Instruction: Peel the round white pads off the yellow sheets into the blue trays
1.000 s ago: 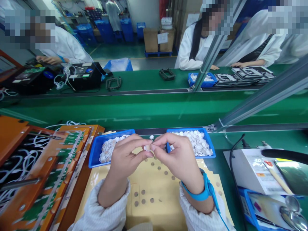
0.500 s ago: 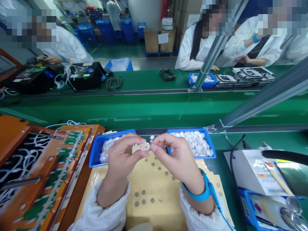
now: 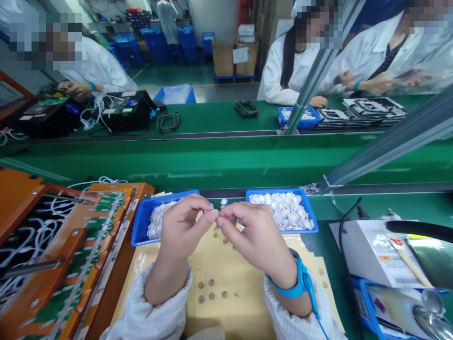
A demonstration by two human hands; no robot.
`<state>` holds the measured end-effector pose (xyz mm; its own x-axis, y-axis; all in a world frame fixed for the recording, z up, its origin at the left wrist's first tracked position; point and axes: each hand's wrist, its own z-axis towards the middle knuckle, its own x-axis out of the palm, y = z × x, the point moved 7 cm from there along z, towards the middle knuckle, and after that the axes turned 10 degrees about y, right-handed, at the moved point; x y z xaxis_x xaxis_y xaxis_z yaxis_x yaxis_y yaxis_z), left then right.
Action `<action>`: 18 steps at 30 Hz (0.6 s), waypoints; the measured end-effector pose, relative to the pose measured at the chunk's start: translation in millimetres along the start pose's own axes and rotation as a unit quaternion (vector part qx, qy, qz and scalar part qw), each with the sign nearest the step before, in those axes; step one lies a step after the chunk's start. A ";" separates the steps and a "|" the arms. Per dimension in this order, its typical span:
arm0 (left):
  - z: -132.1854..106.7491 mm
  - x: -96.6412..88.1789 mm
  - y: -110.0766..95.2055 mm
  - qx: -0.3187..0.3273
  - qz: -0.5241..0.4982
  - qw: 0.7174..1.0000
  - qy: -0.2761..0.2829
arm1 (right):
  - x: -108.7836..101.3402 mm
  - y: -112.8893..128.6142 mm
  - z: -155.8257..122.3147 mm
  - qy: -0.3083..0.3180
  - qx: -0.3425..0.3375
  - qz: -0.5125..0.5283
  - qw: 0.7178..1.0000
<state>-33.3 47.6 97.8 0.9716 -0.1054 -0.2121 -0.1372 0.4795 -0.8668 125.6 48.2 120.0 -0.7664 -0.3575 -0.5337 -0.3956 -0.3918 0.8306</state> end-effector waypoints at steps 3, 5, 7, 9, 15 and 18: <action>0.7 0.5 1.6 -0.032 0.000 0.999 -0.003 | 1.7 0.5 2.0 0.004 0.001 0.001 1.000; 1.9 1.1 1.7 -0.047 0.000 0.999 0.006 | 2.5 -2.2 2.2 0.010 0.018 0.021 1.000; 3.0 1.0 0.6 -0.049 0.002 0.999 0.017 | 3.2 -5.3 1.4 0.015 0.035 0.042 0.998; 3.5 -0.4 -0.5 -0.045 0.003 0.999 0.022 | 3.7 -7.5 0.3 0.018 0.045 0.057 0.997; 1.6 -4.7 3.5 -0.074 -0.011 0.997 0.034 | 5.9 -11.1 -0.2 0.026 0.052 0.068 0.996; 1.0 -3.4 3.1 -0.076 -0.019 0.996 0.031 | 6.6 -11.4 1.4 0.031 0.052 0.067 0.996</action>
<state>-36.8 50.4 96.3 0.9636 -0.1771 -0.2003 -0.1318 0.3369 -0.9323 124.3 51.5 107.2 -0.7844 -0.4531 -0.4235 -0.3453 -0.2481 0.9051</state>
